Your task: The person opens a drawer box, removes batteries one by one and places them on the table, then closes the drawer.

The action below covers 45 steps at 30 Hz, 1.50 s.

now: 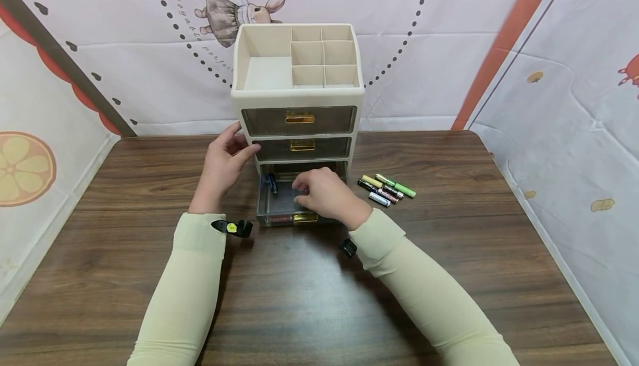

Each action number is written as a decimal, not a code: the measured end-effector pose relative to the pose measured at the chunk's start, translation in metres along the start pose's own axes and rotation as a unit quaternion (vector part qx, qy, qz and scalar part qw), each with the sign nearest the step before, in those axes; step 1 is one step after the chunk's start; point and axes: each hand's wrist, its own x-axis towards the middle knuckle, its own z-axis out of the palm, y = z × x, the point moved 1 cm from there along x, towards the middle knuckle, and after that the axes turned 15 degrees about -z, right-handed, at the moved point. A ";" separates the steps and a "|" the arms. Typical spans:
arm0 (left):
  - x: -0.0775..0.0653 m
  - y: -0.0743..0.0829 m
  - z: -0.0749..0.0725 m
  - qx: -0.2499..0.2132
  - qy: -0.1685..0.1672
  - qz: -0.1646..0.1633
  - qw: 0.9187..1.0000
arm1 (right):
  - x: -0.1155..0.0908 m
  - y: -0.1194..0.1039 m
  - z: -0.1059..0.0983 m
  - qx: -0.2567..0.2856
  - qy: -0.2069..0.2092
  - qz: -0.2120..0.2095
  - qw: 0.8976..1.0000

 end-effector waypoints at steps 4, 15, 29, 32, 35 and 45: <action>0.000 0.000 0.000 -0.002 -0.002 0.000 1.000 | 0.004 0.001 0.004 0.008 -0.017 -0.001 1.000; 0.000 0.001 0.000 -0.009 -0.003 0.002 1.000 | 0.017 0.003 0.012 0.028 -0.068 -0.003 0.997; 0.001 0.002 -0.001 -0.011 -0.005 0.000 1.000 | 0.036 0.005 0.022 0.044 -0.139 -0.017 0.989; 0.001 0.002 -0.001 -0.009 -0.004 0.001 1.000 | 0.039 0.006 0.023 0.053 -0.156 -0.013 0.986; 0.000 0.002 -0.001 -0.007 -0.003 0.003 1.000 | 0.044 0.008 0.025 0.057 -0.174 -0.015 0.983; 0.000 0.001 -0.001 -0.005 -0.002 0.010 1.000 | 0.055 0.008 0.032 0.033 -0.205 -0.016 0.978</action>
